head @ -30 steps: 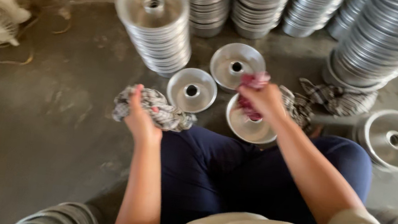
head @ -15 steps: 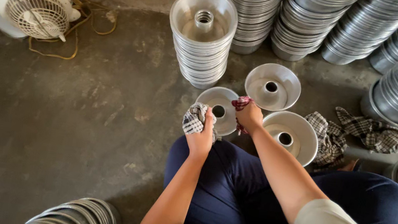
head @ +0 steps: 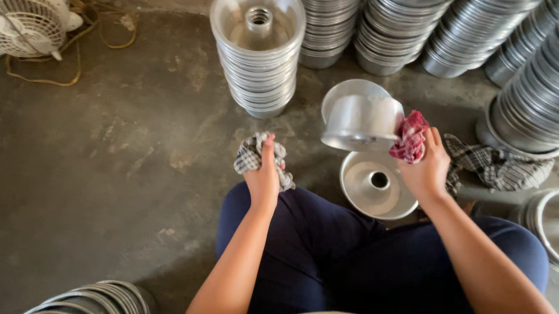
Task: The person sits on the floor and wipes the interior and exterior surfaces of several small, funnel-shaped metal parts using two cloths. The person handles the parts one at a time, rotating them to clean all sides, and stacks the cleaned parts into a pile.
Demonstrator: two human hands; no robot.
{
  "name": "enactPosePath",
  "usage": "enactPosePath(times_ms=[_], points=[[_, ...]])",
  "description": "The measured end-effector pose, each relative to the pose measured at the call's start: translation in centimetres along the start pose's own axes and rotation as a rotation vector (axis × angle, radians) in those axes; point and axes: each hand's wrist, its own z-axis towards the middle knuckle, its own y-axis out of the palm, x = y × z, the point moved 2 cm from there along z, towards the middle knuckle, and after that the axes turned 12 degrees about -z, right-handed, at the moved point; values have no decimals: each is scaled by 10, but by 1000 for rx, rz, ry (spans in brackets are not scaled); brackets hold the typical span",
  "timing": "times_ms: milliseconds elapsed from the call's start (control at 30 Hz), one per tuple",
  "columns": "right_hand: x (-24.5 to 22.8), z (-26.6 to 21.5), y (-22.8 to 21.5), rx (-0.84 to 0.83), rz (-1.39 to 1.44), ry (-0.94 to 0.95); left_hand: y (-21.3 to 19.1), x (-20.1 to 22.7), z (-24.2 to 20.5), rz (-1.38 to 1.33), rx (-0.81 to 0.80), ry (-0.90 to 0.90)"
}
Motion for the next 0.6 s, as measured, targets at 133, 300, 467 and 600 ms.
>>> enactPosePath(times_ms=[133, 300, 467, 600], points=[[20, -7, -23, 29, -211, -249, 14, -42, 11, -172, 13, -208], [33, -20, -13, 69, -353, -286, 20, -88, 17, -201, -165, -379], [42, -24, -14, 95, -355, -304, 8, -100, 22, -365, -150, -655], [42, -23, -16, 120, -334, -302, 8, -97, 22, -427, -207, -651]])
